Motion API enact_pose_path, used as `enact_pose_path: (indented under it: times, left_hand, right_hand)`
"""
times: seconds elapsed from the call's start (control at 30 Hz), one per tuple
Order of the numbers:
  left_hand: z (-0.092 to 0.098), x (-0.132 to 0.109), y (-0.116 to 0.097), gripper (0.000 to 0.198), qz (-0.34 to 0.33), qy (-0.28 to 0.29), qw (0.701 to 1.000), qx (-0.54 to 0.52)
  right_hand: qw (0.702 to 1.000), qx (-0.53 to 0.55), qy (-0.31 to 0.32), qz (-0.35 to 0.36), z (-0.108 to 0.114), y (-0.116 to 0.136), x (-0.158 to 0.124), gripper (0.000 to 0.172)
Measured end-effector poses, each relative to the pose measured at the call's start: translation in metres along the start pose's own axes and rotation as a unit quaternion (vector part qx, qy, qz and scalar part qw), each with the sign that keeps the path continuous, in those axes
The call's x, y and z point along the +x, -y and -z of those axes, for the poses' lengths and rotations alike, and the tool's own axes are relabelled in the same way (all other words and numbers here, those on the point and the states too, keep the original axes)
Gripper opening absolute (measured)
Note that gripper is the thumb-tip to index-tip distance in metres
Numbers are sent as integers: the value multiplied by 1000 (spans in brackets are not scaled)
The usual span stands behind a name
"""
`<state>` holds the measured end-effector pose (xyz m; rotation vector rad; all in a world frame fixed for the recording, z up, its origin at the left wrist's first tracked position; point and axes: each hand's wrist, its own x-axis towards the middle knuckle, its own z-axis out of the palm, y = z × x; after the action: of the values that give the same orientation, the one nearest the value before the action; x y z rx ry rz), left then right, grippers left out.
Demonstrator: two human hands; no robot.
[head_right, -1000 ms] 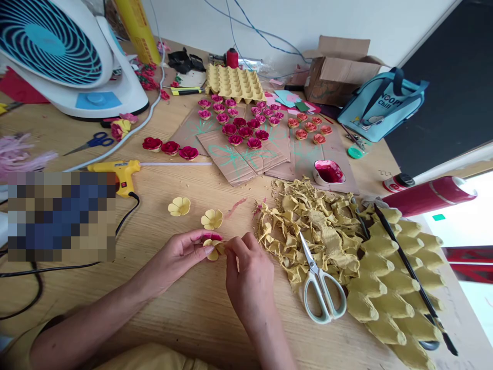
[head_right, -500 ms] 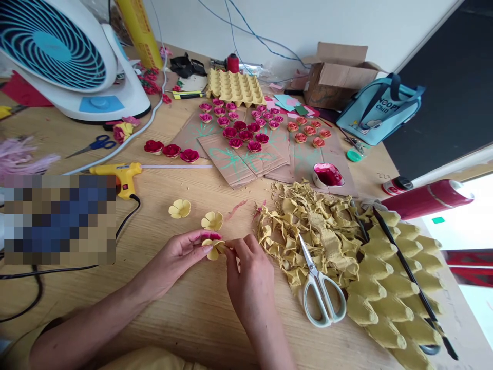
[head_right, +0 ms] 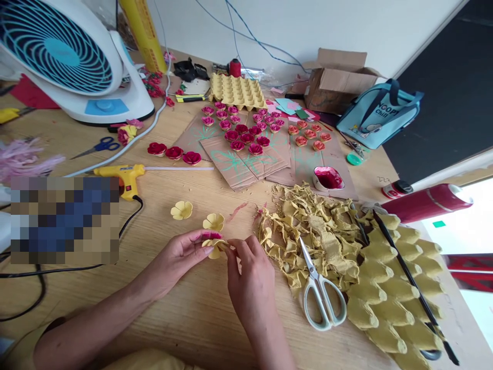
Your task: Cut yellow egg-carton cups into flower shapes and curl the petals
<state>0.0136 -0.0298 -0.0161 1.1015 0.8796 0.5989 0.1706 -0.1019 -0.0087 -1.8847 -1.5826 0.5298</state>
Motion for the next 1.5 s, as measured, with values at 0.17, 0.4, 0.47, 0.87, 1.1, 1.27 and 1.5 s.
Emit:
enact_pose_path:
  times: [0.17, 0.4, 0.47, 0.87, 1.1, 1.27, 1.5]
  left_hand:
    - [0, -1, 1, 27, 0, 5, 1000, 3]
    - [-1, -1, 1, 30, 18, -1, 1000, -21]
    - [-1, -1, 1, 31, 21, 1, 999, -28]
    - [-3, 0, 3, 27, 4, 5, 999, -44]
    - [-1, 1, 9, 30, 23, 12, 996, -81]
    - [-1, 0, 8, 31, 30, 14, 993, -110]
    - [-3, -1, 9, 28, 32, 3, 991, -132]
  right_hand:
    - [1000, -10, 8, -5, 2, 2, 0, 16]
    - [997, -74, -12, 26, -3, -1, -3, 18]
    - [996, -82, -20, 33, -3, -2, -3, 17]
    - [1000, -14, 5, 0, -2, -2, 0, 14]
    - [997, -74, -11, 34, -4, -2, -2, 16]
    - [1000, -22, -13, 15, -2, -2, 1, 12]
    - [1000, 16, -3, -2, 1, -1, 1, 12]
